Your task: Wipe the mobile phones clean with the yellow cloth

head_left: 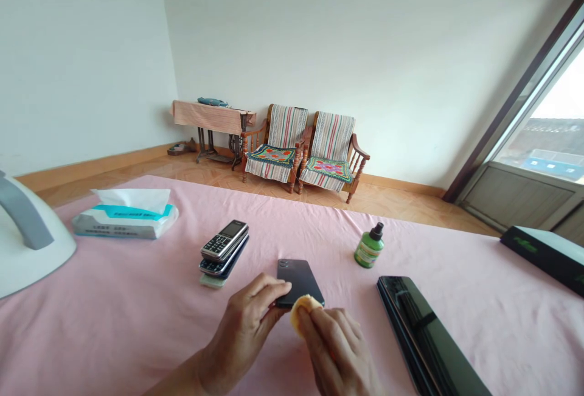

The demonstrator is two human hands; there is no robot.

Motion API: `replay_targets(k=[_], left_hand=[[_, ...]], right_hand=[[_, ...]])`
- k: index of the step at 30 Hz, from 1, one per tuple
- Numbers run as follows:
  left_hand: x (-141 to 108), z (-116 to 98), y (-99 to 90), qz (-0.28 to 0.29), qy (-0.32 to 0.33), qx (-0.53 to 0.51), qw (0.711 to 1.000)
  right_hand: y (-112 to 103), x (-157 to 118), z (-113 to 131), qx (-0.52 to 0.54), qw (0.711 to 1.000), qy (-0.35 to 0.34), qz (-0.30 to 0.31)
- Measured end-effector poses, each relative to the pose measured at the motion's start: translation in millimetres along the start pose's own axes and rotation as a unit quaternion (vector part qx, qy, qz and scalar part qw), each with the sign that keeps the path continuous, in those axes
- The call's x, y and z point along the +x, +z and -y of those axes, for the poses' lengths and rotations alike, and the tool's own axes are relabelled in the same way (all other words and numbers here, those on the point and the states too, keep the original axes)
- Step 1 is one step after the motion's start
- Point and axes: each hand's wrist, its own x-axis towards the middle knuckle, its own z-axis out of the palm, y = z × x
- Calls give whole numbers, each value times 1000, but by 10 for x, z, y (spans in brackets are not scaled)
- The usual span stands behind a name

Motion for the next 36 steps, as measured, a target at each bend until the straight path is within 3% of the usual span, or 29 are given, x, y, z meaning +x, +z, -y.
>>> replay_targets(k=[10, 23, 28, 34, 36], left_hand=[[-22, 12, 14, 11, -5, -4, 1000], [-16, -1, 18, 16, 3, 6, 1000], [12, 8, 3, -17, 18, 26, 999], [1, 25, 2, -17, 22, 20, 999], [-3, 19, 10, -16, 19, 19, 1000]], right_hand=[[50, -49, -2, -4, 999, 34, 4], [56, -31, 30, 4, 1000, 28, 6], [67, -9, -8, 38, 996, 82, 17], [51, 26, 41, 42, 993, 75, -78], [40, 29, 46, 43, 992, 85, -80]])
